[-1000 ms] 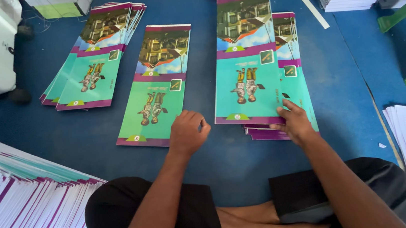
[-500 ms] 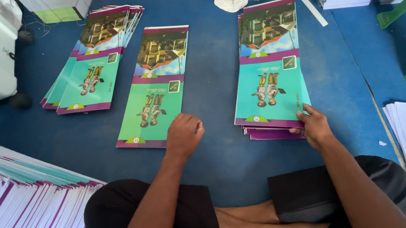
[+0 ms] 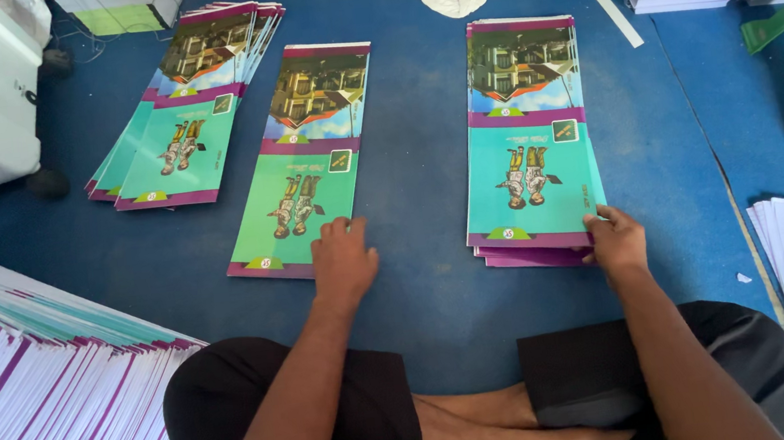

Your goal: The person sits on the floor and repeatedly picks up book covers from one pile, places them onto a stack of white pages, and then moves the assembled unit to a growing stack. The person continues this process, handling multiple covers and page stacks to build a larger pile of assembled books.

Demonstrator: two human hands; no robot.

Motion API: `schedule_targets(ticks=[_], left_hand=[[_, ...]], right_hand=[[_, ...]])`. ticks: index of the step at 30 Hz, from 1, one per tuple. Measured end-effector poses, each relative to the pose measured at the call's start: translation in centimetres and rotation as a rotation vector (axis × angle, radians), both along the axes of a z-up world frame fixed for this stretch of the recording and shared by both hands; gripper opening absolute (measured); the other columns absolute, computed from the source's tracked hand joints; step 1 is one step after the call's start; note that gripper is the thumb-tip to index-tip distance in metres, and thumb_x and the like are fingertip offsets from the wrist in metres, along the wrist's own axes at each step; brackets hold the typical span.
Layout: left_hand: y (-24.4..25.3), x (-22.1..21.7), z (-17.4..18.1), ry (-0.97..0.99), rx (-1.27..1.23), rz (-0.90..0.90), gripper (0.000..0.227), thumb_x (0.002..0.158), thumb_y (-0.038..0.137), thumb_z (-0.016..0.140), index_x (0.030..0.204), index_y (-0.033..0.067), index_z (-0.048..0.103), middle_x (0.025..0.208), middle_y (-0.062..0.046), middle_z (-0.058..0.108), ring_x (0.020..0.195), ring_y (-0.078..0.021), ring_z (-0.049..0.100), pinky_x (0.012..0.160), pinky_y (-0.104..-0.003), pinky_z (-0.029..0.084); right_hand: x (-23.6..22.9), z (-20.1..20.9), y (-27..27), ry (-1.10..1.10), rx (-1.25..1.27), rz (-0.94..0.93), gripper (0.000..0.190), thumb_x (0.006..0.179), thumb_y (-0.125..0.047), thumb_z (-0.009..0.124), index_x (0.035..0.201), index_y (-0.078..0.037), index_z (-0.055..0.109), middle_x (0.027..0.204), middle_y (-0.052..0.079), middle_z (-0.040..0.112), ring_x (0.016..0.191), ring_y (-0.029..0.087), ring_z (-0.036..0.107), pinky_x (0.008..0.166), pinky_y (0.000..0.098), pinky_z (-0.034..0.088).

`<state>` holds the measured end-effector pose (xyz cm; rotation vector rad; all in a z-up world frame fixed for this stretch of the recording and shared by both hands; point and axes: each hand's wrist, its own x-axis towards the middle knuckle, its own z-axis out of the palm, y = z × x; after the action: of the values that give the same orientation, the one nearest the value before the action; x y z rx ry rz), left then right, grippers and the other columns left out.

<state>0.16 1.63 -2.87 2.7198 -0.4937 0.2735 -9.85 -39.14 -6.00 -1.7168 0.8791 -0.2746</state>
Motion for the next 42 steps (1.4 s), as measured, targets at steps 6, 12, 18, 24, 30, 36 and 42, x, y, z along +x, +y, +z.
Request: schedule_targets(ticks=[6, 12, 18, 24, 30, 36, 42], left_hand=[[0.6, 0.1, -0.7, 0.196, 0.165, 0.211, 0.073, 0.075, 0.027, 0.082, 0.139, 0.0062, 0.053, 0.135, -0.02, 0.052, 0.129, -0.0379, 0.046, 0.097, -0.06, 0.042], [1.3, 0.7, -1.7, 0.313, 0.272, 0.343, 0.079, 0.071, 0.029, 0.082, 0.139, 0.0038, 0.05, 0.143, -0.032, 0.043, 0.131, -0.0486, 0.042, 0.106, -0.063, 0.032], [2.0, 1.1, -3.3, 0.382, 0.288, 0.369, 0.063, 0.079, 0.027, 0.077, 0.133, 0.0025, 0.056, 0.136, -0.034, 0.054, 0.126, -0.0479, 0.053, 0.111, -0.062, 0.032], [2.1, 1.0, -2.9, 0.358, 0.303, 0.323, 0.041, 0.083, 0.023, 0.073, 0.119, 0.0069, 0.066, 0.121, -0.023, 0.067, 0.117, -0.0393, 0.063, 0.098, -0.056, 0.045], [1.4, 0.4, -0.6, 0.274, 0.293, 0.263, 0.017, 0.083, 0.019, 0.071, 0.096, 0.0095, 0.075, 0.091, -0.014, 0.076, 0.094, -0.0337, 0.072, 0.09, -0.052, 0.048], [0.8, 0.1, 0.9, -0.071, 0.213, 0.15, 0.022, 0.081, 0.029, 0.073, 0.083, 0.0075, 0.074, 0.077, -0.013, 0.074, 0.074, -0.0316, 0.072, 0.081, -0.048, 0.048], [0.2, 0.3, 1.2, -0.467, 0.044, 0.013, 0.018, 0.087, 0.024, 0.073, 0.075, 0.0108, 0.071, 0.077, -0.006, 0.074, 0.072, -0.025, 0.068, 0.085, -0.045, 0.048]], right_hand=[[-0.4, 0.6, 0.6, 0.051, -0.2, -0.055, 0.038, 0.096, -0.019, 0.071, 0.129, -0.001, 0.068, 0.092, 0.013, 0.074, 0.066, 0.018, 0.069, 0.053, 0.0319, 0.053], [-0.8, -1.0, -0.5, 0.027, -0.45, -0.067, 0.033, 0.093, -0.022, 0.076, 0.119, -0.002, 0.075, 0.098, 0.015, 0.076, 0.088, 0.023, 0.072, 0.084, 0.038, 0.056], [-0.6, -3.1, -1.7, -0.023, -0.45, -0.093, 0.03, 0.091, -0.016, 0.072, 0.118, -0.003, 0.075, 0.102, 0.014, 0.076, 0.093, 0.023, 0.072, 0.088, 0.0377, 0.055], [-0.6, -3.3, -1.7, -0.071, -0.442, -0.082, 0.028, 0.092, -0.011, 0.07, 0.118, -0.002, 0.075, 0.101, 0.013, 0.075, 0.091, 0.021, 0.071, 0.086, 0.0355, 0.055], [-0.6, -2.5, -1.0, -0.097, -0.436, -0.069, 0.028, 0.093, -0.01, 0.068, 0.119, -0.002, 0.074, 0.1, 0.012, 0.075, 0.089, 0.02, 0.071, 0.083, 0.0346, 0.056], [-0.7, -1.5, -0.2, -0.118, -0.446, -0.061, 0.028, 0.093, -0.009, 0.067, 0.119, -0.003, 0.074, 0.101, 0.013, 0.074, 0.09, 0.02, 0.071, 0.084, 0.0348, 0.056], [-0.7, -1.0, 0.4, -0.184, -0.465, -0.007, 0.029, 0.093, -0.008, 0.066, 0.121, -0.002, 0.072, 0.103, 0.011, 0.075, 0.09, 0.019, 0.071, 0.086, 0.0342, 0.056]])
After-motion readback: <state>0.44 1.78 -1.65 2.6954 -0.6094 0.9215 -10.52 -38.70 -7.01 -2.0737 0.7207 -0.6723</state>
